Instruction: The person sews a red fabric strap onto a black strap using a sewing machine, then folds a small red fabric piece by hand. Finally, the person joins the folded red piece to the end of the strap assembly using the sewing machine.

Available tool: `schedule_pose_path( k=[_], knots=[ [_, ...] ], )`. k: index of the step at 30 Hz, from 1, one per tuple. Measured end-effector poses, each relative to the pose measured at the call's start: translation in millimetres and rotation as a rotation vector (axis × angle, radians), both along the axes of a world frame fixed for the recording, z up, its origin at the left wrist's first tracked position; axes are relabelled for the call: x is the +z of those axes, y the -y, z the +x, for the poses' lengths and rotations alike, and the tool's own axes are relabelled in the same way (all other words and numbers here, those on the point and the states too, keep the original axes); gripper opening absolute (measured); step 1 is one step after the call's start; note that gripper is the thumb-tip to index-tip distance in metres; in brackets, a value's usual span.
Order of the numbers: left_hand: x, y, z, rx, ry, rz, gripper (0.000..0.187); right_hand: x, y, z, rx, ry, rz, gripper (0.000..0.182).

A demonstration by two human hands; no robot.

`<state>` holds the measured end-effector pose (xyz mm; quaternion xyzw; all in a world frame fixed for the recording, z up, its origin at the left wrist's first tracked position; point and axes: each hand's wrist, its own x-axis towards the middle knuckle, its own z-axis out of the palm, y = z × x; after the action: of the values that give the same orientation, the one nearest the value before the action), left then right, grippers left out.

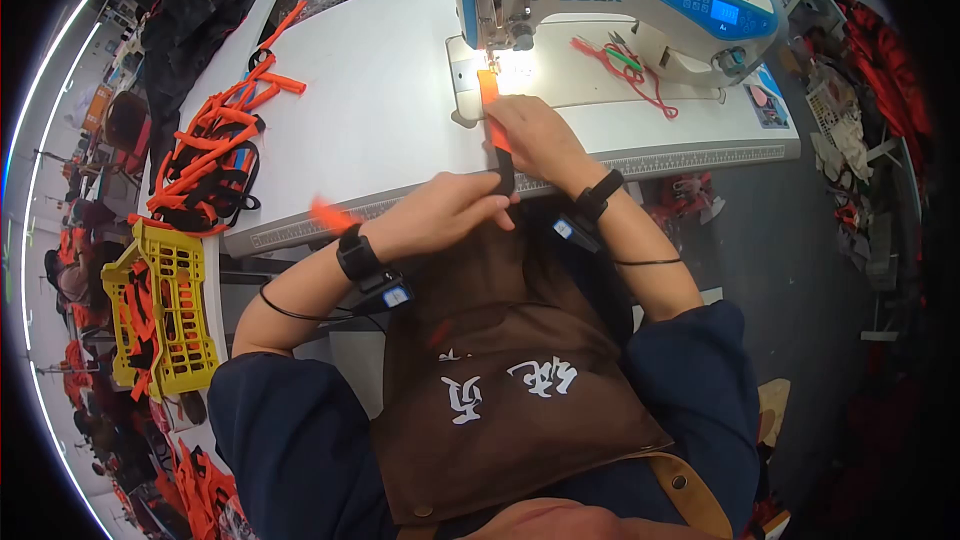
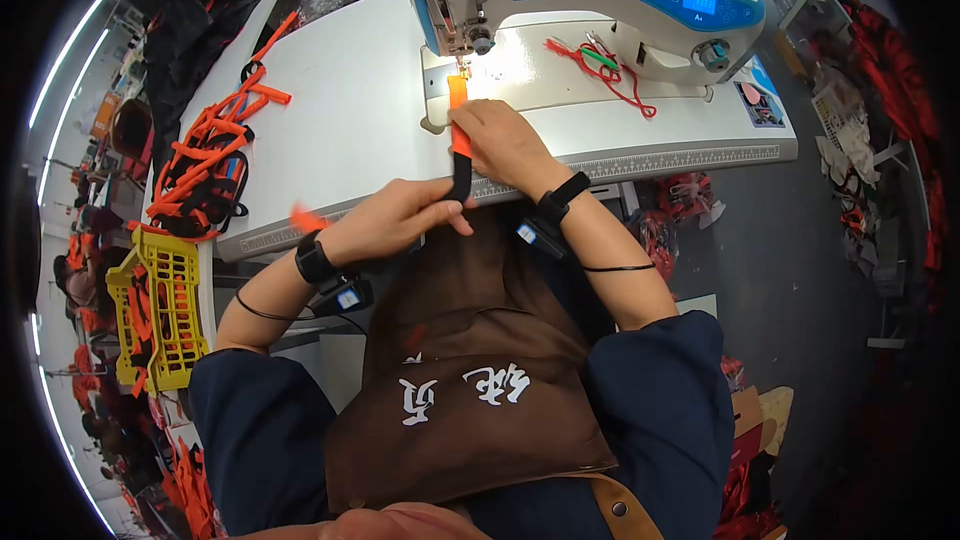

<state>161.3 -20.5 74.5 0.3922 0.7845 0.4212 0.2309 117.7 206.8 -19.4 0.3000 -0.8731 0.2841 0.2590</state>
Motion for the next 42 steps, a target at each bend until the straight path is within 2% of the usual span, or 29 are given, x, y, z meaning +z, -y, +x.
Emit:
schedule_pose_path(
  k=[3, 4, 7, 8, 10, 13, 16, 20, 42],
  knots=[
    [26, -4, -3, -0.163, -0.385, -0.536, 0.038, -5, -5, -1, 0.027, -0.093, 0.119, 0.041],
    [22, -3, -14, -0.065, -0.43, -0.534, 0.042, -6, -4, 3, 0.006, -0.108, 0.101, 0.036],
    [1, -5, -70, 0.295, -0.494, -0.305, 0.032, -10, 1, 8, -0.035, -0.163, 0.075, 0.035],
    [-19, -7, -92, 0.282, -0.586, -0.202, 0.031, -4, 4, 14, -0.044, -0.089, 0.093, 0.036],
    [-51, -14, -122, 0.256, -0.766, 0.009, 0.034, -1, 4, 16, -0.044, -0.118, 0.106, 0.038],
    [-65, -20, -132, 0.236, -0.708, -0.238, 0.044, -3, 2, 21, -0.009, -0.113, 0.111, 0.04],
    [-73, -14, -129, 0.23, -0.869, -0.128, 0.046, -4, 0, 32, 0.009, -0.102, 0.127, 0.046],
    [-71, -10, -129, 0.219, -0.858, -0.17, 0.05, -8, -1, 34, 0.023, -0.074, 0.149, 0.055],
    [-79, -12, -137, 0.236, -0.83, -0.126, 0.054, -5, 2, 32, -0.034, -0.002, 0.155, 0.053]
  ],
)
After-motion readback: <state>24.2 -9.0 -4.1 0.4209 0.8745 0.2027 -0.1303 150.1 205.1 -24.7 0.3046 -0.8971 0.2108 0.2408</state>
